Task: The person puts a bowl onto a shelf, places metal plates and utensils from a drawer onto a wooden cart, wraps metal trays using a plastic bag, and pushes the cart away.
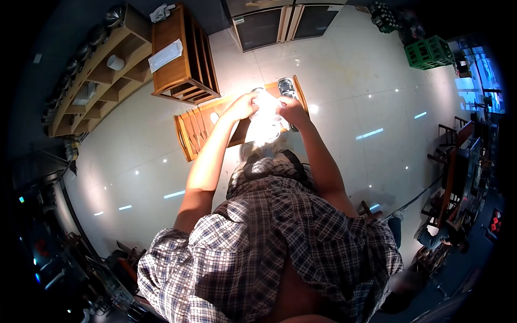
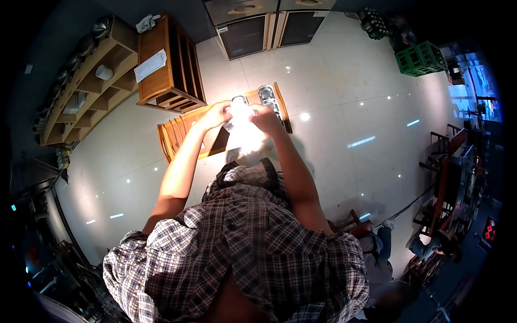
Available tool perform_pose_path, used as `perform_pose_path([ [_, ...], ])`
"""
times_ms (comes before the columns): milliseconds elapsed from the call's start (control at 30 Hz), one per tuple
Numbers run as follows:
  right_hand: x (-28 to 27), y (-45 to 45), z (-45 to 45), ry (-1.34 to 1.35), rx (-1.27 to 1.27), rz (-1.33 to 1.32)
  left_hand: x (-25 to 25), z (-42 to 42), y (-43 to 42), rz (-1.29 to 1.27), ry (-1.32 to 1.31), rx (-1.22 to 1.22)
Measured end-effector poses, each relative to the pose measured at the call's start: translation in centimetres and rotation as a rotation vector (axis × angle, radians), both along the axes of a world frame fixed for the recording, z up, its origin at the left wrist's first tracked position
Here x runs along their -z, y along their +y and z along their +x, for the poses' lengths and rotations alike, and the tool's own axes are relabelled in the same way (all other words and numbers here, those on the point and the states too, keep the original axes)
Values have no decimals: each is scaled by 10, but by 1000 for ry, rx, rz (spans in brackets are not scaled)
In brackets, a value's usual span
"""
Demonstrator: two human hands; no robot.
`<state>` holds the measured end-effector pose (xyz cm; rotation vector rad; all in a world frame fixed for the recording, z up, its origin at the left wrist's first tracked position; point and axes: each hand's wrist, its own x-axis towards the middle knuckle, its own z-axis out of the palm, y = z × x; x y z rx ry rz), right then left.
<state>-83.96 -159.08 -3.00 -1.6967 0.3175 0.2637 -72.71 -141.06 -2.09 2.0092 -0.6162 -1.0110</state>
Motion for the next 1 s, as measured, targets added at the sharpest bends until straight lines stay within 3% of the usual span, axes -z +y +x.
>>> perform_pose_path([
  [67, 1, 0, -1, -215, 1, -289, 0, -2, 0, 3, 22, -68],
  [100, 5, 1, -1, -215, 2, -290, -1, -3, 0, 5, 43, -134],
  [167, 10, 4, 0, -673, 39, -499, -8, -7, -5, -43, 83, -195],
  [267, 10, 7, 0, -748, 82, -732, -1, -6, -2, -133, 133, -236],
  [400, 7, 12, -3, -779, 121, -751, 10, -4, -2, -214, 258, -308],
  [467, 1, 18, -11, -414, -27, -477, 4, -7, -5, -214, 250, -310],
  [567, 19, 21, -12, -653, 87, -628, -11, -8, -7, -177, 261, -306],
  [633, 23, 19, -16, -666, 56, -674, -18, -6, -7, -138, 285, -297],
  [700, 20, 17, -19, -676, 26, -720, -20, -4, -7, -228, 680, -463],
  [733, 17, 16, -21, -675, -13, -739, -18, -4, -6, -228, 680, -463],
  [833, 22, 17, -16, -709, -57, -810, -6, -6, -5, -270, 648, -409],
  [933, 31, 20, -18, -698, 8, -898, 6, -10, -6, -133, -66, -292],
  [1000, 37, 24, -16, -653, 80, -936, 5, -18, -7, -89, -142, -348],
])
